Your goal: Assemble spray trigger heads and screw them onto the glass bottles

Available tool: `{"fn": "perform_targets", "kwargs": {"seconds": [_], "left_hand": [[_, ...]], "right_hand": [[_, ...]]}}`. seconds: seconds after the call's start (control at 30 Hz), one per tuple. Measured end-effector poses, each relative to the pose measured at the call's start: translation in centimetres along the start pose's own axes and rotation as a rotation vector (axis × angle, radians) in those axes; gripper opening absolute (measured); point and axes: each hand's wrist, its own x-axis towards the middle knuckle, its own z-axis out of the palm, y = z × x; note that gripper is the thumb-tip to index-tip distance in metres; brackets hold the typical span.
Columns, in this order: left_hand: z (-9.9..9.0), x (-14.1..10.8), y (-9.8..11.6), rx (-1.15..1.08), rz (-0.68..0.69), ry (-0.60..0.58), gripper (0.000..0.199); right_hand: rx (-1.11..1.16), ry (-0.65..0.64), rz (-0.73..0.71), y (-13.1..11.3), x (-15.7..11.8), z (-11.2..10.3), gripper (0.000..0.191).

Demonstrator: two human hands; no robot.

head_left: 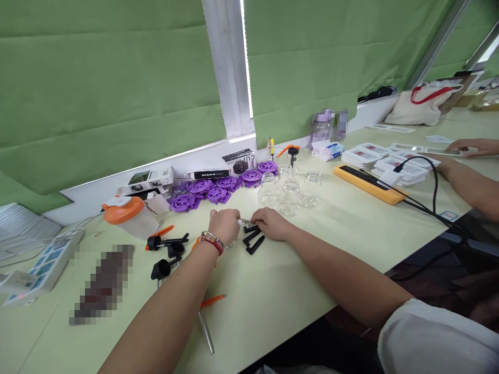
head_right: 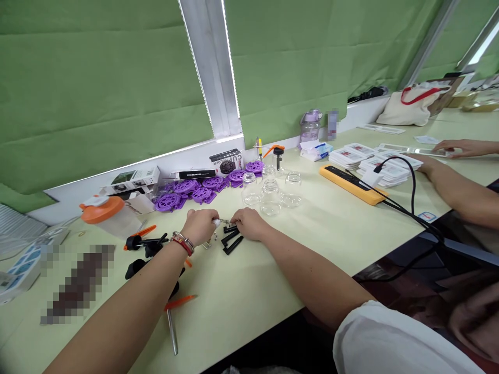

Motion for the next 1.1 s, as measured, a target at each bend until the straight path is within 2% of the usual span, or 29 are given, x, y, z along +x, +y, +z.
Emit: {"fn": "perform_targets", "kwargs": {"seconds": [0.17,0.43,0.77,0.87,0.97,1.03,1.1], "left_hand": [[-0.5,0.7,0.0,0.011,-0.031,-0.007,0.02],[0.7,3.7,0.3,-0.018,-0.06,-0.064,0.021],[1.9,4.1,1.3,-0.03,-0.001,-0.131,0.022],[0.7,3.9,1.2,-0.04,-0.002,-0.139,0.022],[-2.2,2.6,0.2,-0.065,-0.012,-0.128,0.029],[-4.7,0.5,-1.0,-0.084,-0.006,-0.109,0.034],[-7.0,-2.8,-2.5,-0.123,0.032,-0.051,0.035]], "right_hand": [[0.06,0.022,0.069,-0.2,-0.1,-0.4,0.029],[0.202,0.045,0.188,0.3,-0.3,-0.1,0.031],[0.008,0.024,0.103,0.2,-0.3,-0.4,0.025],[0.006,0.008,0.093,0.1,-0.3,-0.5,0.024],[0.023,-0.008,0.102,0.1,-0.5,-0.6,0.023],[0.034,0.001,0.116,0.1,-0.6,-0.7,0.023],[0.032,0.034,0.1,-0.2,-0.9,-0.9,0.024]]}}
